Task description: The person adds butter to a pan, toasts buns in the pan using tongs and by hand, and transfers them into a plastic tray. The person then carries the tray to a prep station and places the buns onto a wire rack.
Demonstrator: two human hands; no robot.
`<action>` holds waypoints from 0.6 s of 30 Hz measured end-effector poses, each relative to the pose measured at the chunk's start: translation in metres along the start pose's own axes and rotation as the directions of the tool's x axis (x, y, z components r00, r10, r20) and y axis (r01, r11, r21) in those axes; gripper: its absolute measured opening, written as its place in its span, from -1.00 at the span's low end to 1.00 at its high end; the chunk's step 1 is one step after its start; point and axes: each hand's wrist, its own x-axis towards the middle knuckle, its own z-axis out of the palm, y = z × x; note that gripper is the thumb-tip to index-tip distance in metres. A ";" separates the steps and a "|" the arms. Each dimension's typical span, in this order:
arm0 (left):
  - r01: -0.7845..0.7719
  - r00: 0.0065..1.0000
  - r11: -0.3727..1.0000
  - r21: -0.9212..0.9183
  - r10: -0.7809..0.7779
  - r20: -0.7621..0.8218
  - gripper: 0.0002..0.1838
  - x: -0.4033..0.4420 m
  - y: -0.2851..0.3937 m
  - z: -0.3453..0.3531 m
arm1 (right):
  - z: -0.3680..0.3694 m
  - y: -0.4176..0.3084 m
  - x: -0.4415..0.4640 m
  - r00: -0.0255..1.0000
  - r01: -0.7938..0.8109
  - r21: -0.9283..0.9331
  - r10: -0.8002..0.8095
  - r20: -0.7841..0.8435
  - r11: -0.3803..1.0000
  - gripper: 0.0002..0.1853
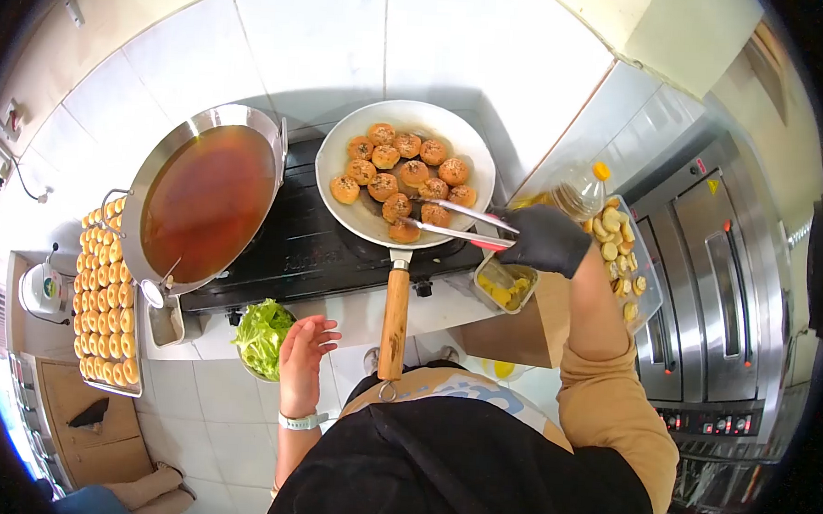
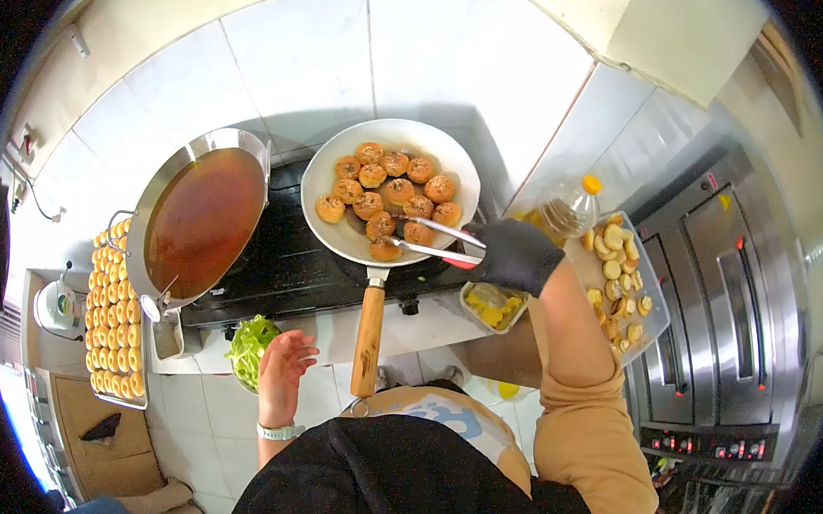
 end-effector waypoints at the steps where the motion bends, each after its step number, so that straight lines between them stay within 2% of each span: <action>1: 0.002 1.000 1.000 -0.011 -0.002 0.015 -0.70 0.001 0.000 0.001 | 0.002 -0.003 0.000 0.999 -0.020 -0.031 0.021 0.034 0.999 -0.39; 2: 0.006 1.000 1.000 -0.021 -0.005 0.031 -0.70 0.001 -0.001 0.002 | 0.012 0.000 0.005 0.998 -0.011 -0.037 0.009 -0.059 0.999 -0.41; 5: 0.002 0.998 1.000 0.013 -0.003 0.065 -0.71 0.003 0.002 0.008 | 0.009 -0.001 0.001 0.981 -0.079 -0.003 0.077 -0.177 0.997 -0.43; 6: 0.009 0.997 1.000 0.018 -0.010 0.078 -0.72 0.004 0.002 0.007 | 0.002 0.000 -0.005 0.984 -0.002 0.058 0.013 -0.175 0.998 -0.34; 9: 0.035 0.990 0.998 0.051 -0.041 0.132 -0.72 0.012 0.002 0.006 | -0.004 -0.004 -0.024 1.000 -0.005 0.056 0.004 0.014 0.998 -0.34; 11: 0.073 0.980 0.993 0.092 -0.088 0.177 -0.71 0.016 0.001 0.009 | 0.009 -0.010 -0.023 0.992 -0.068 0.004 0.068 -0.105 0.998 -0.34; 13: 0.113 0.958 0.979 0.167 -0.152 0.245 -0.64 0.018 0.000 0.013 | 0.021 -0.006 -0.017 0.984 -0.107 0.033 0.110 -0.142 0.994 -0.31; 16: 0.089 0.922 0.955 0.284 -0.187 0.338 -0.59 0.016 0.001 0.026 | 0.027 -0.004 -0.036 0.959 0.013 0.303 0.074 -0.272 0.953 -0.24; 18: -0.097 0.948 0.883 0.460 -0.059 0.312 -0.61 0.018 0.002 0.027 | 0.038 -0.008 -0.056 0.918 0.083 0.490 0.125 -0.377 0.868 -0.20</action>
